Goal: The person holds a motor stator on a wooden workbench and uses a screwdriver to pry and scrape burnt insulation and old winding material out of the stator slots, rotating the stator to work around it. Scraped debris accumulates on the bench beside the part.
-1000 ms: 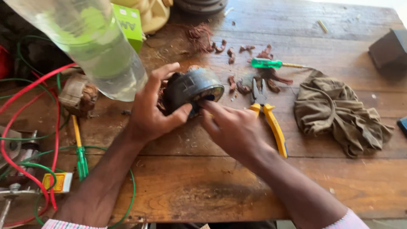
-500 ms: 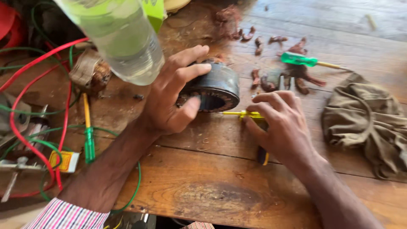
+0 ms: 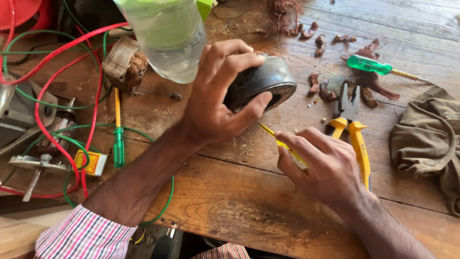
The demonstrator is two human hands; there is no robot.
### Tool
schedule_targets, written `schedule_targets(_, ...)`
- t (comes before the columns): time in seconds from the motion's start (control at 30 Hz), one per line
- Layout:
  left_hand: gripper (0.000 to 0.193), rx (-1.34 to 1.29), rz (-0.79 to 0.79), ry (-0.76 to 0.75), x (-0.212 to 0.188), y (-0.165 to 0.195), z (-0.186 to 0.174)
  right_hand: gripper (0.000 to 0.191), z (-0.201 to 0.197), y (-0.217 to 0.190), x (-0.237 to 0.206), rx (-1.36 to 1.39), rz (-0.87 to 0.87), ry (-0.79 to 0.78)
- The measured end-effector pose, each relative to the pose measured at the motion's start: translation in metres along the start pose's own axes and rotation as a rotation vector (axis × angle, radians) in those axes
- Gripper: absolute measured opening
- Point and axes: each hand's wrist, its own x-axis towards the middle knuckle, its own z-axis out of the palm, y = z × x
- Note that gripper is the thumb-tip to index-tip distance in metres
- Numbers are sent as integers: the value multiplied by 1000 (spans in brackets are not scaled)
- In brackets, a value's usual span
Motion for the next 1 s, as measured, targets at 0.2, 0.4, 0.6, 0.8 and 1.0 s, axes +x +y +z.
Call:
schedule_targets(0.2,44,28,19,-4,1,1,-2,27,1,2,0,-43,38,-1)
schedule_targets(0.4,45,12,18,-2,1,2,-2,24,4,0,0,-63,38,-1)
schedule_targets(0.6,44,5,22,-2,1,1,-1,23,8,2,0,-95,63,-17)
schedule_targets(0.8,44,-7,9,-18,-1,1,-1,21,10,3,-2,-77,52,-26)
schedule_targets(1.0,44,-10,22,-6,0,0,-1,24,10,2,-1,-43,36,-29)
